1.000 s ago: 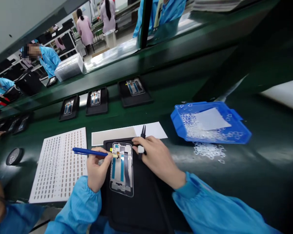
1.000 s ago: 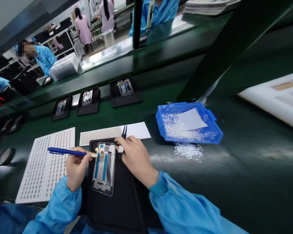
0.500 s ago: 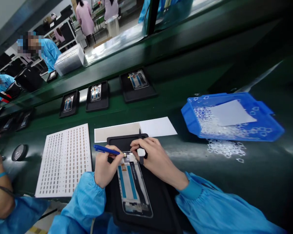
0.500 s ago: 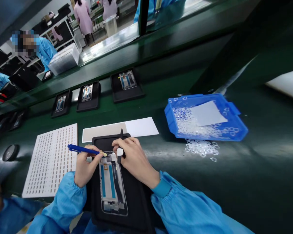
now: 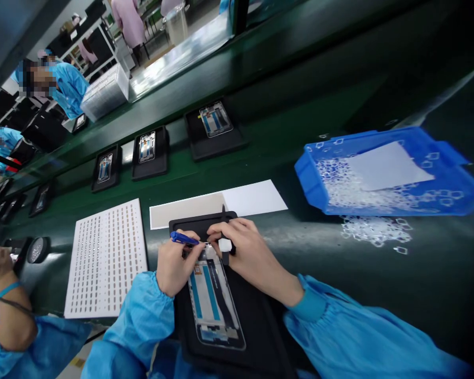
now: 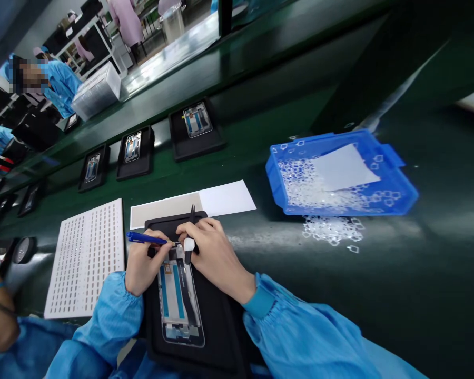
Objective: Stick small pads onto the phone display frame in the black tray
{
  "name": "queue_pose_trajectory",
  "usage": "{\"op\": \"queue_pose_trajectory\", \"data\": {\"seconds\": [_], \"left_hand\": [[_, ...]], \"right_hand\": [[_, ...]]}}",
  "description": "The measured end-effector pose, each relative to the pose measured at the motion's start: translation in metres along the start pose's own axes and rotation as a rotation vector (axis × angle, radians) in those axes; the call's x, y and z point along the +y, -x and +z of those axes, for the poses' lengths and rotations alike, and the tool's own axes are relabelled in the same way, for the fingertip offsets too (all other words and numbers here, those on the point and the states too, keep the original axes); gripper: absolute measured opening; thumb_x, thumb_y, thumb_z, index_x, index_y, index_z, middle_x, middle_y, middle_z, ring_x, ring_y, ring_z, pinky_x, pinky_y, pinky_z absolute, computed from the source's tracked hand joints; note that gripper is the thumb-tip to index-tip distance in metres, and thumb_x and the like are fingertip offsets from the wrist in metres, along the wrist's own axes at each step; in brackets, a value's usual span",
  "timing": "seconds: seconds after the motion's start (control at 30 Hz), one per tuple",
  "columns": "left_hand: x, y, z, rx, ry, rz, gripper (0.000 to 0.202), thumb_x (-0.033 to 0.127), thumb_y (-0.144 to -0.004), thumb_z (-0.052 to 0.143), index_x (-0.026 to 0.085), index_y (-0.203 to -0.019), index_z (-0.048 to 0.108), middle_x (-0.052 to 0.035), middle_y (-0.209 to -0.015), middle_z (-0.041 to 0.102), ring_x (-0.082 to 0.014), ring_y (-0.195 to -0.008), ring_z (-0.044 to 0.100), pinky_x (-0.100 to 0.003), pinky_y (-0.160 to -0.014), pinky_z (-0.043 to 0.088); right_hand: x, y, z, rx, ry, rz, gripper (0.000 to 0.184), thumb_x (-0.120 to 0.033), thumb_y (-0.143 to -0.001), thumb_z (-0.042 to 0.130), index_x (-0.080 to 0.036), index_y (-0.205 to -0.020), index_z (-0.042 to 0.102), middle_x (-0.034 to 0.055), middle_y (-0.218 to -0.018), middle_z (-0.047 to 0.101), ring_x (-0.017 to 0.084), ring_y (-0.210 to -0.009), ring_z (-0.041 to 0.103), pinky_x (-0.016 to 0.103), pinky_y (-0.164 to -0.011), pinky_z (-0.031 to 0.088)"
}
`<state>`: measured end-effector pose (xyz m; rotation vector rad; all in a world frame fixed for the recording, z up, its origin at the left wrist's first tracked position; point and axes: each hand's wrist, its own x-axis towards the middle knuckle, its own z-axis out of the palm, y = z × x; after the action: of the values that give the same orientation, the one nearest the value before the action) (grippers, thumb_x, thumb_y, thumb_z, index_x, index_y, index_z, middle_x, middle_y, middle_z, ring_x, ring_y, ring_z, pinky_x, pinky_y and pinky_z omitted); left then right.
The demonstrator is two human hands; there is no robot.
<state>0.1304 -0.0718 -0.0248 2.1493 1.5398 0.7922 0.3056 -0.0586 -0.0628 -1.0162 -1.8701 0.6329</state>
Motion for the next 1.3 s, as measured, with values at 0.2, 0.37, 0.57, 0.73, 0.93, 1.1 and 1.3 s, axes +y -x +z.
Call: {"op": "queue_pose_trajectory", "data": {"seconds": [0.2,0.37,0.57,0.73,0.93,1.1,1.3], "left_hand": [[0.004,0.003,0.001,-0.025,-0.164,0.113,0.013,0.026,-0.094,0.051,0.019,-0.089,0.061,-0.0013,-0.081,0.065,-0.012,-0.071,0.063,-0.021,-0.064,0.048],[0.001,0.006,0.008,-0.002,-0.174,0.117,0.013,0.026,-0.094,0.052,0.019,-0.088,0.061,-0.0016,-0.081,0.064,-0.0127,-0.072,0.063,-0.021,-0.064,0.048],[-0.008,0.006,0.002,0.27,0.318,-0.078,0.007,0.024,-0.09,0.054,0.019,-0.087,0.056,-0.0022,-0.081,0.063,-0.0147,-0.075,0.065,-0.025,-0.069,0.053],[-0.009,0.013,-0.018,0.132,0.042,0.194,0.018,0.014,-0.089,0.044,0.019,-0.084,0.061,-0.0032,-0.079,0.057,-0.0146,-0.073,0.06,-0.026,-0.066,0.05],[-0.014,0.017,-0.012,-0.144,-0.616,0.419,0.027,0.017,-0.083,0.055,0.023,-0.108,0.064,-0.0032,-0.088,0.06,-0.0135,-0.06,0.057,-0.025,-0.05,0.045],[-0.016,0.017,-0.009,-0.177,-0.682,0.424,0.03,0.014,-0.087,0.052,0.025,-0.114,0.061,-0.0008,-0.089,0.063,-0.0109,-0.056,0.057,-0.023,-0.049,0.044],[-0.006,0.008,-0.014,-0.379,-0.698,0.323,0.026,0.017,-0.089,0.054,0.025,-0.112,0.063,-0.001,-0.092,0.063,-0.0105,-0.054,0.059,-0.022,-0.048,0.045]], "right_hand": [[-0.001,0.0,-0.001,0.0,0.006,0.009,0.035,0.001,-0.071,0.043,-0.021,-0.096,0.05,-0.0016,-0.082,0.061,0.019,-0.075,0.052,0.036,-0.085,0.031],[0.001,0.001,0.001,0.0,0.027,0.014,0.03,-0.002,-0.076,0.044,-0.021,-0.097,0.051,-0.0006,-0.082,0.062,0.02,-0.075,0.053,0.037,-0.084,0.032],[0.001,0.001,0.002,-0.003,0.022,0.013,0.023,-0.006,-0.081,0.046,-0.021,-0.098,0.052,-0.001,-0.08,0.063,0.02,-0.075,0.055,0.038,-0.085,0.031],[0.002,0.001,0.003,0.016,0.035,-0.027,0.022,-0.007,-0.083,0.044,-0.021,-0.097,0.051,-0.0013,-0.078,0.064,0.019,-0.071,0.056,0.038,-0.085,0.031],[0.003,0.001,0.002,0.011,0.046,-0.036,0.024,-0.006,-0.08,0.044,-0.022,-0.097,0.051,-0.0024,-0.079,0.064,0.018,-0.073,0.058,0.038,-0.087,0.032],[0.005,0.002,0.005,0.005,0.066,-0.028,0.021,-0.006,-0.082,0.044,-0.021,-0.093,0.052,-0.001,-0.08,0.065,0.018,-0.072,0.059,0.039,-0.086,0.034],[0.002,0.002,-0.006,0.016,-0.045,0.064,0.014,-0.021,-0.095,0.047,-0.023,-0.099,0.06,0.0035,-0.094,0.067,0.023,-0.087,0.061,0.043,-0.09,0.041]]}}
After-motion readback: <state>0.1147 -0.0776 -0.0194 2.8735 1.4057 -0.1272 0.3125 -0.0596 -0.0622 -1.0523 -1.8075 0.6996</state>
